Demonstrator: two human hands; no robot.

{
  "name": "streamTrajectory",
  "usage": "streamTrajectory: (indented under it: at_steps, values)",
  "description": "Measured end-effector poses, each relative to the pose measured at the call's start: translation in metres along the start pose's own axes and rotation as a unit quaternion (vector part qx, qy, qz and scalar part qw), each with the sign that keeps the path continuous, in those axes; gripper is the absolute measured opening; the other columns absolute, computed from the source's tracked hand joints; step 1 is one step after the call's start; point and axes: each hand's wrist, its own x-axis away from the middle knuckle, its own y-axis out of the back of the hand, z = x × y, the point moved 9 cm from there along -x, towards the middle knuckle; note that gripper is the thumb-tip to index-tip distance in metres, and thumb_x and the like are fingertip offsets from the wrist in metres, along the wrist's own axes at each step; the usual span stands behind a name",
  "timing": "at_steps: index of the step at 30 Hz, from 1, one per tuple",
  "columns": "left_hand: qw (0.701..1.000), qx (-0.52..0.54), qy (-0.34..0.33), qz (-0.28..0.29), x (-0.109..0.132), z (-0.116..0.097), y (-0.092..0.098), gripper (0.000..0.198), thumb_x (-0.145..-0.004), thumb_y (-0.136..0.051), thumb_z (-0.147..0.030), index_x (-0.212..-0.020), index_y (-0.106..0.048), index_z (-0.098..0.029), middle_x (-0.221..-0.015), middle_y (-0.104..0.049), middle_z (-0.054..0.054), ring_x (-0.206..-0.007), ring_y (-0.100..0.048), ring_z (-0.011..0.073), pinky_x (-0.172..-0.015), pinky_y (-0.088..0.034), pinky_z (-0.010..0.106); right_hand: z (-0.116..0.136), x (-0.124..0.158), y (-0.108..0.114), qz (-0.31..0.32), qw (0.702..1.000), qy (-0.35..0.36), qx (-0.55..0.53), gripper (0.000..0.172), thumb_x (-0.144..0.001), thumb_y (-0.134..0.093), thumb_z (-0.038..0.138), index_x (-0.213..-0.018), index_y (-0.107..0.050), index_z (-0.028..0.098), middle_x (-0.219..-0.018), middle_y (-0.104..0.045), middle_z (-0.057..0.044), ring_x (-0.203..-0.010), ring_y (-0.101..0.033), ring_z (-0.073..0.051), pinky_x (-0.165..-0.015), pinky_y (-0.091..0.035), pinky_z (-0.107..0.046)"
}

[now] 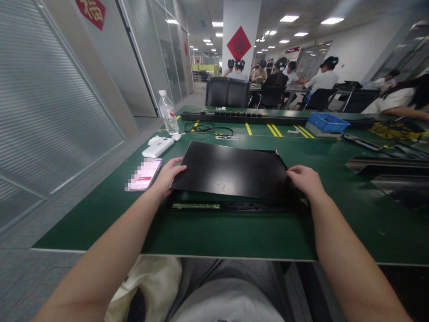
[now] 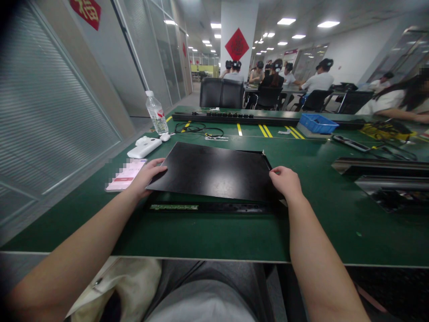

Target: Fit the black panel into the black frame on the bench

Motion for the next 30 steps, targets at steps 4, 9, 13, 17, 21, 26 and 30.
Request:
streamTrajectory:
  at_steps: [4,9,13,17,21,26,30]
  values:
    - [1.000,-0.006,0.002,-0.003,0.0004,0.0000,0.0001,0.048,-0.071,-0.074,-0.016,-0.118,-0.063,-0.016,-0.086,-0.076,0.005,-0.070,-0.072,0.0207,-0.064,-0.057,0.029,0.0013,0.0001,0.0003,-0.001,1.000,0.003,0.000,0.029,-0.082,-0.060,0.036,-0.096,-0.081,0.020,-0.080,-0.075,-0.008,-0.073,-0.069,-0.023,-0.078,-0.053,-0.034]
    - [1.000,-0.007,0.005,-0.004,0.0025,-0.0007,-0.0021,0.044,-0.071,-0.072,-0.014,-0.115,-0.063,-0.017,-0.083,-0.076,0.004,-0.067,-0.071,0.0202,-0.063,-0.057,0.030,0.0011,-0.0008,-0.0005,0.004,1.000,0.002,0.015,0.030,-0.083,-0.060,0.036,-0.096,-0.081,0.020,-0.084,-0.076,-0.009,-0.072,-0.068,-0.022,-0.079,-0.052,-0.035]
    - [1.000,-0.001,0.004,-0.003,0.0027,-0.0008,-0.0026,0.045,-0.069,-0.073,-0.014,-0.112,-0.061,-0.017,-0.078,-0.074,0.002,-0.061,-0.068,0.0177,-0.060,-0.055,0.028,0.0005,-0.0019,-0.0004,0.000,1.000,0.013,0.009,0.029,-0.081,-0.061,0.036,-0.094,-0.081,0.020,-0.080,-0.075,-0.008,-0.072,-0.068,-0.023,-0.078,-0.053,-0.035]
    - [1.000,-0.010,0.001,-0.003,0.0033,-0.0011,-0.0026,0.045,-0.067,-0.074,-0.016,-0.110,-0.060,-0.018,-0.078,-0.072,0.002,-0.062,-0.067,0.0182,-0.059,-0.054,0.028,0.0007,-0.0018,-0.0002,0.001,1.000,0.015,0.009,0.027,-0.081,-0.061,0.036,-0.093,-0.081,0.021,-0.078,-0.074,-0.007,-0.072,-0.068,-0.023,-0.079,-0.053,-0.036]
    - [1.000,-0.013,-0.005,-0.004,0.0028,-0.0009,-0.0020,0.045,-0.067,-0.073,-0.017,-0.110,-0.060,-0.017,-0.078,-0.072,0.002,-0.062,-0.067,0.0181,-0.061,-0.054,0.028,0.0012,-0.0014,0.0002,0.002,1.000,0.014,0.014,0.028,-0.081,-0.061,0.037,-0.093,-0.081,0.021,-0.079,-0.074,-0.007,-0.075,-0.068,-0.023,-0.078,-0.053,-0.035]
    - [1.000,-0.021,-0.007,-0.006,0.0008,-0.0002,-0.0007,0.046,-0.067,-0.074,-0.018,-0.111,-0.062,-0.017,-0.081,-0.073,0.003,-0.066,-0.070,0.0201,-0.062,-0.055,0.029,0.0003,-0.0023,0.0014,-0.007,1.000,0.020,0.005,0.028,-0.079,-0.062,0.037,-0.092,-0.081,0.021,-0.080,-0.075,-0.008,-0.076,-0.069,-0.023,-0.078,-0.053,-0.034]
    - [1.000,-0.026,-0.008,0.001,0.0018,-0.0014,-0.0024,0.045,-0.067,-0.074,-0.017,-0.111,-0.063,-0.017,-0.081,-0.074,0.004,-0.066,-0.070,0.0206,-0.063,-0.056,0.030,-0.0026,-0.0026,0.0006,0.004,1.000,0.005,0.000,0.030,-0.080,-0.062,0.038,-0.094,-0.081,0.021,-0.078,-0.075,-0.008,-0.072,-0.068,-0.023,-0.079,-0.053,-0.035]
